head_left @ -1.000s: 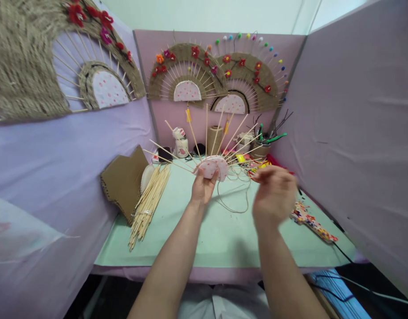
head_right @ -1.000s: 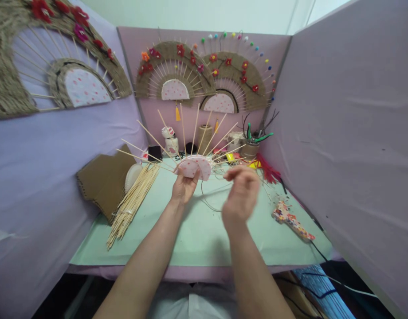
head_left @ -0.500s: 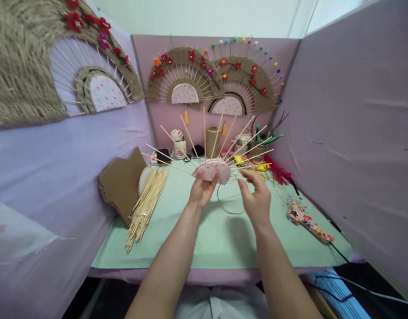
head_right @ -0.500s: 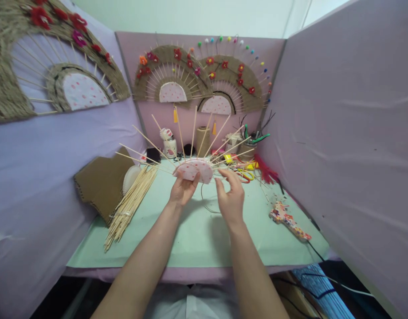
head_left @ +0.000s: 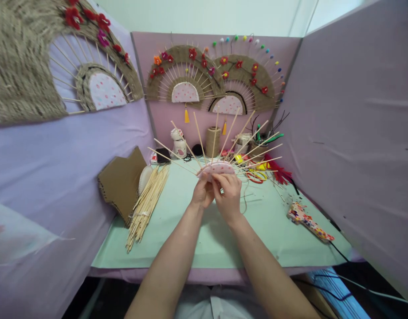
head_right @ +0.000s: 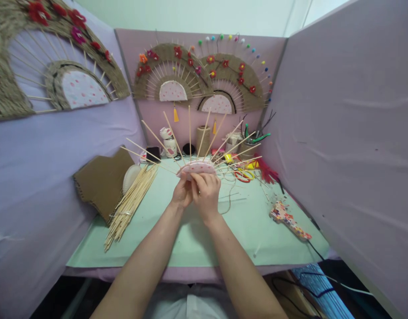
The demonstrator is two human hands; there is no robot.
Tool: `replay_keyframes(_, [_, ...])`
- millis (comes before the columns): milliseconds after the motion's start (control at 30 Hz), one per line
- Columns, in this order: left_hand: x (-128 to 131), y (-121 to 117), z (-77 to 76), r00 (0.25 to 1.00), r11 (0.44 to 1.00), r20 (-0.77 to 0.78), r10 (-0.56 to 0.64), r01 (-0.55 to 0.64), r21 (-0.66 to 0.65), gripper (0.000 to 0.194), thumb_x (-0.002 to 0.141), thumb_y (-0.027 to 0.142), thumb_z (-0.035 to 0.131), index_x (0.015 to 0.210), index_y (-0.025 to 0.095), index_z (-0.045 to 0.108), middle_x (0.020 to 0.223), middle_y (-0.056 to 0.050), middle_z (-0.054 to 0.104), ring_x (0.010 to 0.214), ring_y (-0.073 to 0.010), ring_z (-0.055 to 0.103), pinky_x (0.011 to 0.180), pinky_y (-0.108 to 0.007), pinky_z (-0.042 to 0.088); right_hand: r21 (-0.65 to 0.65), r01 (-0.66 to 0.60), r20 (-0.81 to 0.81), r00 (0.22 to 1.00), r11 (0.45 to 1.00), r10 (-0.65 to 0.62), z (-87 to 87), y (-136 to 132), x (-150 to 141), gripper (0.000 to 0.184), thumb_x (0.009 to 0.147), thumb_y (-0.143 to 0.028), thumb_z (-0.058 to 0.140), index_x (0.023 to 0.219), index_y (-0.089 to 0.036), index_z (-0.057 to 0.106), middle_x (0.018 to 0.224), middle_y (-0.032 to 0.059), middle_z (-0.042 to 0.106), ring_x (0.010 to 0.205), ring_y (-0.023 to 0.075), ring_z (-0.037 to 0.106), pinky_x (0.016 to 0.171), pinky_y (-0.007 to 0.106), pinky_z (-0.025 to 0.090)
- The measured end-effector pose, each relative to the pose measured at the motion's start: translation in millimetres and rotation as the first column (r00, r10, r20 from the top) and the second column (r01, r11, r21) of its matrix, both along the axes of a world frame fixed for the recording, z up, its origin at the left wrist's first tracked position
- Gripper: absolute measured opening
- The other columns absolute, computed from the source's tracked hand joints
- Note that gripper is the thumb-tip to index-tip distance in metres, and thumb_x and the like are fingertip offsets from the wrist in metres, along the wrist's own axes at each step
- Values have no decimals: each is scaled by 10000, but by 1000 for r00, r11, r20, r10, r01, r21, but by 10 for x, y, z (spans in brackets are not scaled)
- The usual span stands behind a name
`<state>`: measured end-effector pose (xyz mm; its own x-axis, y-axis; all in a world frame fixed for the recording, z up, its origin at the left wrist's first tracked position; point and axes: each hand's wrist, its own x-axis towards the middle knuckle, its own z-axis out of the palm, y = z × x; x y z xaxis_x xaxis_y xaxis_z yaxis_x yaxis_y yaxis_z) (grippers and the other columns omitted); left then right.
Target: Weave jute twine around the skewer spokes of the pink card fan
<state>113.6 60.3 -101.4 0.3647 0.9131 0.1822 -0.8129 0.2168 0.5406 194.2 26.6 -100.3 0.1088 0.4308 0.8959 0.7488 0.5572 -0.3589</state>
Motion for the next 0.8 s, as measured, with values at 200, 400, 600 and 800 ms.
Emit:
replay_keyframes(200, [13, -29, 6, 997, 998, -32, 65, -66, -5, 395, 650, 333, 810, 943, 109, 668, 993, -117, 698, 1180, -288, 565, 1016, -366, 437, -6, -23, -20, 1000, 1000, 23, -31, -22, -1, 172, 889, -216, 545, 1010, -234, 666, 936, 53, 668, 925, 213, 586, 854, 399, 423])
replay_keyframes(400, [7, -23, 1, 995, 997, -58, 75, -74, 29, 239, 668, 207, 773, 874, 125, 684, 874, -75, 709, 1004, -238, 648, 973, -362, 459, -11, -55, -6, 998, 998, 55, -72, -55, 34, 181, 888, -186, 537, 1039, -214, 632, 986, 63, 675, 940, 213, 592, 855, 398, 441])
replay_keyframes(600, [-14, 9, 15, 994, 996, -67, 85, -85, -2, 260, 677, 128, 730, 933, 129, 679, 901, -75, 717, 965, -225, 665, 991, -403, 447, -28, -21, -9, 1000, 999, 21, -136, -192, 107, 372, 888, -217, 532, 1259, -202, 508, 1087, 99, 664, 1001, 228, 606, 883, 422, 468])
replay_keyframes(800, [-19, 53, 30, 982, 980, -15, 188, -189, -61, 253, 665, 49, 715, 873, 175, 646, 902, -12, 713, 983, -181, 657, 1024, -437, 447, -94, 121, 117, 987, 988, -110, -173, -526, 897, 311, 883, -231, 532, 1194, -219, 548, 1133, 98, 649, 1086, 240, 582, 952, 444, 436])
